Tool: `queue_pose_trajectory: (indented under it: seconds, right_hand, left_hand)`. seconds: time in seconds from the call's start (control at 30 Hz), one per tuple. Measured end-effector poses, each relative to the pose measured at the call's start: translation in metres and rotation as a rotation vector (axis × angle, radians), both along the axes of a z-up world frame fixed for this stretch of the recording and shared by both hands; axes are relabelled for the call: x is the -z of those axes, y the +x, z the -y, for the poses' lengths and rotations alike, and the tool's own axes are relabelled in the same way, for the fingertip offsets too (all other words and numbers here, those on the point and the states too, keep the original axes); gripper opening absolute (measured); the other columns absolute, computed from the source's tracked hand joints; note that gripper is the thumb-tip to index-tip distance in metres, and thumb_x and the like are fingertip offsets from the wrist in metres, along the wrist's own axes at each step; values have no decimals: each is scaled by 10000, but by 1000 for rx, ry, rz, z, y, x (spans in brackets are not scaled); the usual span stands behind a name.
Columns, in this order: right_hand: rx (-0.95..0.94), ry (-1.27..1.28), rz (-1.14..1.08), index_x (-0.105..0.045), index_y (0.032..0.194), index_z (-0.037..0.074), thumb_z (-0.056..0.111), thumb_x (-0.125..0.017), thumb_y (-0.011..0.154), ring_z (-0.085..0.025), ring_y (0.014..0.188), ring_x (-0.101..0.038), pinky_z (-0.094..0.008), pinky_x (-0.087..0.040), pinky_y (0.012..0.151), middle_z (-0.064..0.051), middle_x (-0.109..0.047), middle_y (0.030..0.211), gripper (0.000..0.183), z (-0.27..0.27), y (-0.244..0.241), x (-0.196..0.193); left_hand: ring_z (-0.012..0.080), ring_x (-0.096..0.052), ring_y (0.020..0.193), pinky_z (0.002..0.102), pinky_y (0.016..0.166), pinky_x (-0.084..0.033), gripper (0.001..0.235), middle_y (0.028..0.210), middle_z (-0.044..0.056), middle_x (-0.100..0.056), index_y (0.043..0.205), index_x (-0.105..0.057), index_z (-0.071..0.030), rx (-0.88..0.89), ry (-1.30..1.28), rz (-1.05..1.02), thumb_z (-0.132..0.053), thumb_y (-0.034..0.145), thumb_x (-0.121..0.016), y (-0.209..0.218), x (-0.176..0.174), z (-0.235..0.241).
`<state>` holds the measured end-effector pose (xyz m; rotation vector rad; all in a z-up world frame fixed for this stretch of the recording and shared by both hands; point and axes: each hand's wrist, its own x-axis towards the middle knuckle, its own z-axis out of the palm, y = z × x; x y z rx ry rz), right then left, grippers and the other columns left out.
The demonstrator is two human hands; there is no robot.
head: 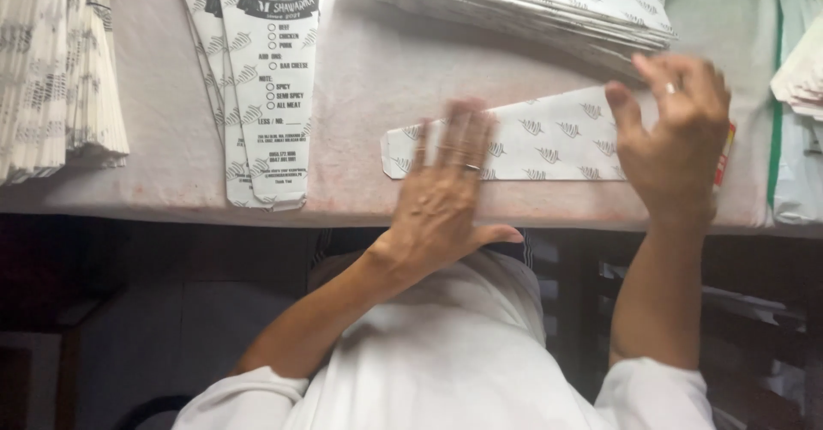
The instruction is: Folding and gluing pre-printed paper sheets to create food packaging.
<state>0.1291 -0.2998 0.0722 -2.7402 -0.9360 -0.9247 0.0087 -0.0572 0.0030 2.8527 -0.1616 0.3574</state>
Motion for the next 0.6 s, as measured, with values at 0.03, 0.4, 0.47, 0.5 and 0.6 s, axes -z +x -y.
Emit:
queue_pose_trajectory:
  seconds: [0.03,0.4,0.47,0.5,0.6]
  right_hand:
    - [-76,3,4,-773,1278,-130,143,-794,1131,-378,1095,-620,-486,-495,941,-245,-669,1195,311,-8,8,-7]
    - [-54,-23,-510,-385,1604,-78,120,-556,1132,-549,1424,-380,-545,-109,1191,-438,-518,1453,540,-39,88,-6]
    - [-232,-35,35,-820,1345,-20,-2,-763,1079,-489,807,-657,-514,-501,1013,-242,-792,1015,273,-16,98,21]
    - [-234,-37,38,-820,1345,-20,-2,-763,1079,-489,807,-657,-514,-501,1013,-242,-792,1015,273,-20,79,14]
    - [-298,4,252,-817,1164,17,-91,-710,1130,-363,859,-637,-444,-467,809,-151,-763,1021,156,-32,15,3]
  left_hand:
    - [363,-77,1556,569,1291,-77,1468,1636,222,-66,1595,-12,-59,138,36,92,-1012,697,-676,3,6,7]
    - [140,-526,523,352,439,-416,315,703,21,-622,1368,-620,-32,391,-556,319,-110,1063,-632,-22,-22,-58]
    - [32,-495,506,163,409,-500,363,788,-12,-663,1373,-581,-83,77,-891,274,-41,1037,-709,-19,-55,-97]
    - [32,-495,506,163,409,-500,363,788,-12,-663,1373,-581,-83,76,-892,279,-41,1037,-709,-13,-52,-117]
    - [163,-694,688,328,583,-548,364,817,52,-700,1304,-587,-54,-304,-642,469,-19,1021,-814,-2,-37,-170]
